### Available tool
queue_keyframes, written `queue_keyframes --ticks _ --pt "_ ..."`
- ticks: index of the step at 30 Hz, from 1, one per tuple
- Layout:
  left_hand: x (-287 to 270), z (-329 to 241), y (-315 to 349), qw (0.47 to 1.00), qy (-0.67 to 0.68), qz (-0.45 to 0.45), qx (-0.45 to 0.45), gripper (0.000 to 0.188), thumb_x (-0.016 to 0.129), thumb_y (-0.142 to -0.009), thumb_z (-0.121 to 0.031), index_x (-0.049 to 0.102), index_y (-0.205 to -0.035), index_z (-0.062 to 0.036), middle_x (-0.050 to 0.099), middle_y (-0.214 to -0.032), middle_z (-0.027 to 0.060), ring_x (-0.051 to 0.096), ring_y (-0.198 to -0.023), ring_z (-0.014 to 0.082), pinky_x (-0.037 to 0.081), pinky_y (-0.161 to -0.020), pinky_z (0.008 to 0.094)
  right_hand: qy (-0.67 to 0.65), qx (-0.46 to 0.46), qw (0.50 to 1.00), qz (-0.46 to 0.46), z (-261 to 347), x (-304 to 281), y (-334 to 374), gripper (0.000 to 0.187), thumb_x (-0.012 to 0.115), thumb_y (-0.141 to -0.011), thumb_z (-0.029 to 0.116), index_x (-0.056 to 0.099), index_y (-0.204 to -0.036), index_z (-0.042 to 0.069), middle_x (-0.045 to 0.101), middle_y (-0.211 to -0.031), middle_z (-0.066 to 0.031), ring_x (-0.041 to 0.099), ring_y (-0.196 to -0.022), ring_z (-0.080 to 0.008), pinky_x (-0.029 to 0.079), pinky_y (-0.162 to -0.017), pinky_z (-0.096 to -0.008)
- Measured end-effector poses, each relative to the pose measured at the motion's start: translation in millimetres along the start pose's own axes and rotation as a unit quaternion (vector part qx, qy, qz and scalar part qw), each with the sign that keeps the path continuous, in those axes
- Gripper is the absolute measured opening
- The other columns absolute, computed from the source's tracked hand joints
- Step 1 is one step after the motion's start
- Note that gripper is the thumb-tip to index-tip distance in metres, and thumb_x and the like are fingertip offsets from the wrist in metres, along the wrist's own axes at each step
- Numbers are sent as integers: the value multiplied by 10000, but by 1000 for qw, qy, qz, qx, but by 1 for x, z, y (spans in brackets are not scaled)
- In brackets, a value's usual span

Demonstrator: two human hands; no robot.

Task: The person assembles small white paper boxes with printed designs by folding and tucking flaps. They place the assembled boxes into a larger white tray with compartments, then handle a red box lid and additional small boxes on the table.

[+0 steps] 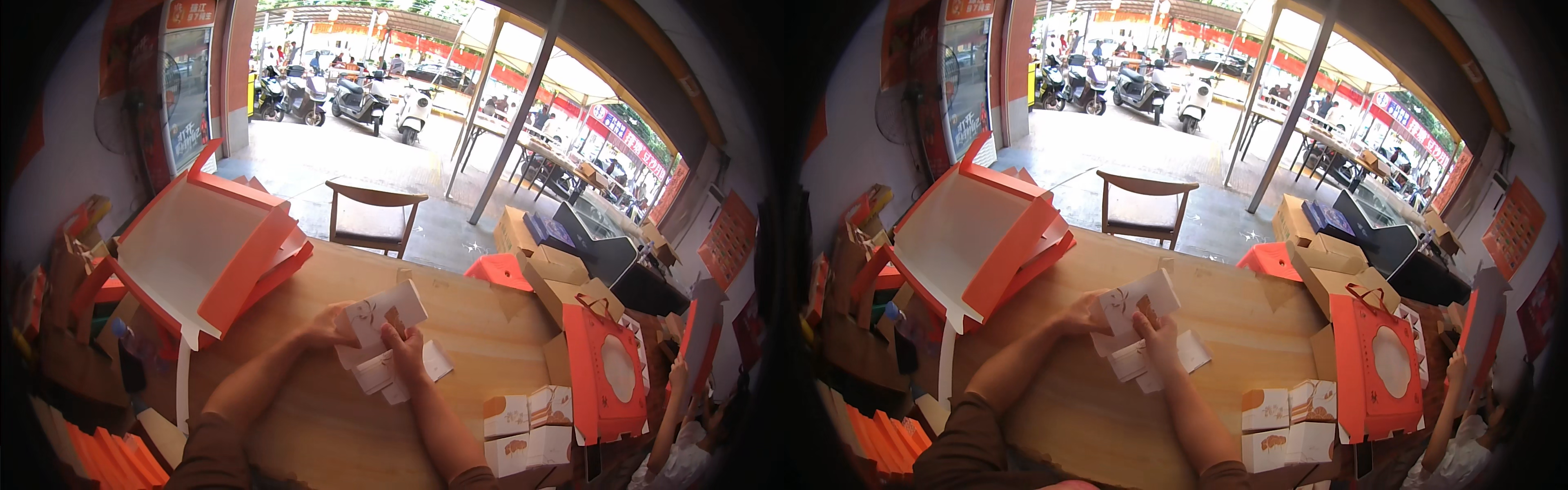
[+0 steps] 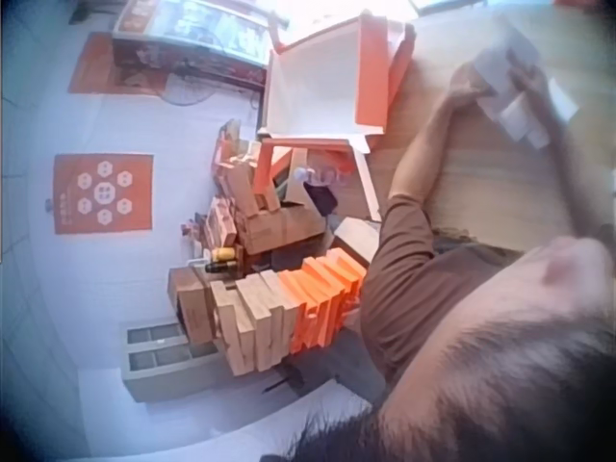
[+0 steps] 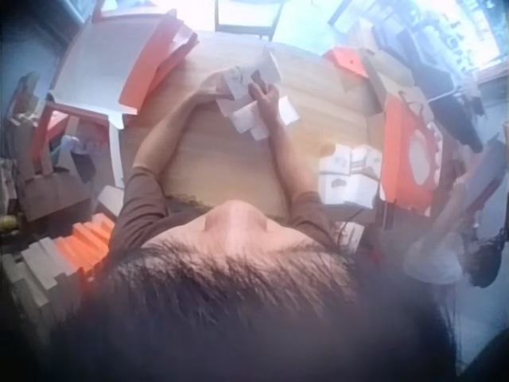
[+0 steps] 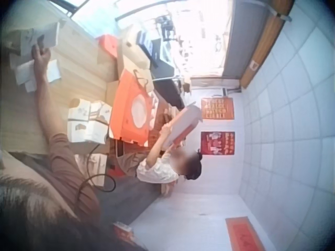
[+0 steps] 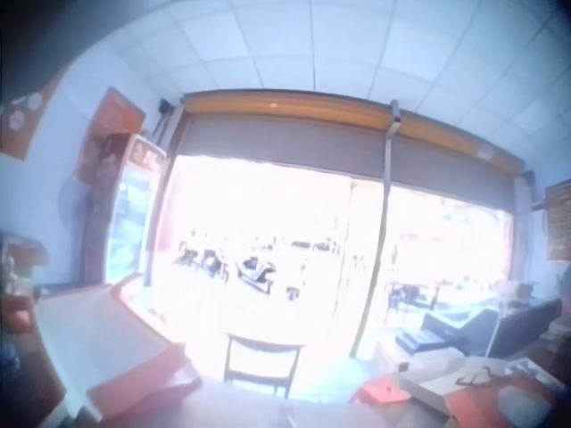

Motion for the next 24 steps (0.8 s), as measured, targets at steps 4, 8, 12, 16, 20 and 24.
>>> queue_keyframes --ticks 4,8,12,16,20,24 --pt "-8 24 -1 994 92 -39 -37 405 732 -1000 -215 656 -1342 -11 728 -1239 75 684 -1121 162 569 -986 343 -86 -21 996 8 -23 -13 -9 410 791 -983 367 723 -1099 -21 719 -925 -51 636 -758 -117 521 -682 -292" --pt "-16 44 -1 986 140 -76 -54 286 663 -1058 -214 727 -1248 -10 756 -1154 62 702 -1031 136 591 -902 309 -120 -26 992 14 -2 1 0 451 805 -966 392 721 -1103 -29 730 -909 -56 672 -783 -130 538 -704 -293" --pt "-22 45 0 984 124 -112 -69 255 647 -1066 -218 771 -1159 -15 775 -1050 43 714 -928 119 597 -803 288 -22 -35 999 8 -40 -23 -8 409 817 -967 328 725 -1119 -40 750 -915 -56 711 -856 -142 560 -747 -297" --pt "-21 47 1 974 112 -196 -22 252 650 -1058 -216 788 -1065 -4 770 -947 27 697 -811 96 574 -700 271 -24 -16 999 -33 23 9 5 321 815 -976 240 731 -1125 -32 770 -967 -55 710 -897 -137 559 -797 -299" --pt "-30 58 0 972 115 -204 -23 266 638 -1051 -197 793 -1001 15 757 -875 26 669 -716 79 546 -623 260 -43 -39 998 5 10 6 1 280 790 -988 195 727 -1145 -28 773 -1014 -68 705 -952 -137 551 -838 -300" --pt "-30 53 1 980 105 -166 -26 285 618 -1042 -190 791 -984 28 754 -855 42 672 -697 87 546 -611 260 -14 -44 999 -3 -5 -2 -2 283 776 -990 175 712 -1182 -22 759 -1060 -70 697 -983 -144 551 -854 -305"
Point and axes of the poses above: each hand's wrist, its own y-axis away from the middle knuckle, its own x-axis out of the palm, z = x × y, the point moved 2 cm from there along -y, towards the middle knuckle
